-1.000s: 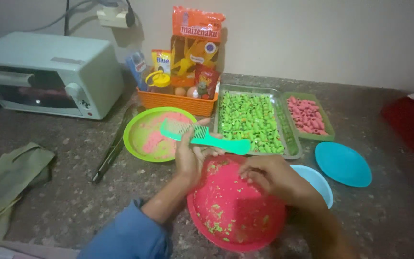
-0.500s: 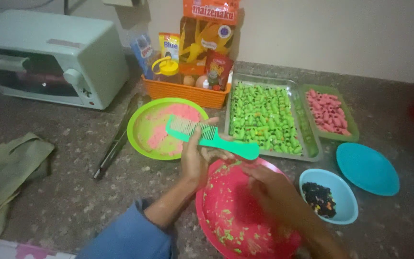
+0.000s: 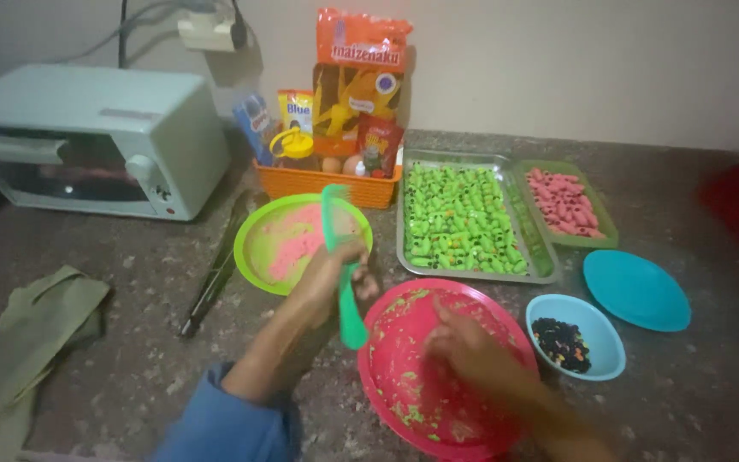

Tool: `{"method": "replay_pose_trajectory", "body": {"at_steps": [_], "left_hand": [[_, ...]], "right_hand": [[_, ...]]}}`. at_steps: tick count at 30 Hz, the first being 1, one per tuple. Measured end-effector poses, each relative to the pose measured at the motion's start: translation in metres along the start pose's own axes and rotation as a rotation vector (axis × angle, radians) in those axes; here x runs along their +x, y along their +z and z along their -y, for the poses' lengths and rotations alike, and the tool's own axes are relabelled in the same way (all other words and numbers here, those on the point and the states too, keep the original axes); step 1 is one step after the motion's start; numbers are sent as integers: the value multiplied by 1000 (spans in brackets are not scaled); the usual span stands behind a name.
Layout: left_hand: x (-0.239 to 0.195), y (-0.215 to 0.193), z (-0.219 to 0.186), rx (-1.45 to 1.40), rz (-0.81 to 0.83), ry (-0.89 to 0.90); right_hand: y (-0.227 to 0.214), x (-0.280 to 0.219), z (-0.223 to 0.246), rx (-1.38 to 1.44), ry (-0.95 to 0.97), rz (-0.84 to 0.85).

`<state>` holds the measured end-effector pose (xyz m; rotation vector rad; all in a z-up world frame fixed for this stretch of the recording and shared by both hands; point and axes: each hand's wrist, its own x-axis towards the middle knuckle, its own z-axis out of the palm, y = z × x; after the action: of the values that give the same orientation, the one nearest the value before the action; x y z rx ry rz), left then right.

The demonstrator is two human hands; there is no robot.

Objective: Shaping small pieces of colored dough into textured rolls using a comb

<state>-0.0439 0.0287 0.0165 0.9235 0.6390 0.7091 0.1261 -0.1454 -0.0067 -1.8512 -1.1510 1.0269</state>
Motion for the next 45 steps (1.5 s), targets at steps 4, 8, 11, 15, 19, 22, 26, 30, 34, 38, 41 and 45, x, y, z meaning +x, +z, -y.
{"method": "replay_pose_trajectory", "body": {"at_steps": [4,8,11,15,19,22,26,30,34,38,41,45], "left_hand": [[-3,1,4,494,67,100],[-6,10,5,983,101,110],[10,0,20,1199,72,231],[12,-17,39,1216,131,69],[-18,-2,20,1097,257,291],[-37,13,-1,1068,231,120],[-23,-1,15,1027,265,219],[-16,-9,23,963,349,358],[-23,0,13,958,279,282],[-26,1,9,825,316,276],[-28,3,7,826,304,285],[-6,-11,28,923,221,358]], "right_hand": [[11,-21,26,295,214,-66],[12,-5,-1,403,58,12],[12,-6,2,383,94,16],[15,-5,9,366,172,-28],[21,-3,16,491,103,59],[26,-6,23,443,221,43],[22,-22,41,465,234,93],[31,2,21,417,574,46],[31,-36,75,546,548,-49],[30,-44,83,240,414,173],[28,-44,89,-63,458,205],[22,-44,84,-143,406,321]]}}
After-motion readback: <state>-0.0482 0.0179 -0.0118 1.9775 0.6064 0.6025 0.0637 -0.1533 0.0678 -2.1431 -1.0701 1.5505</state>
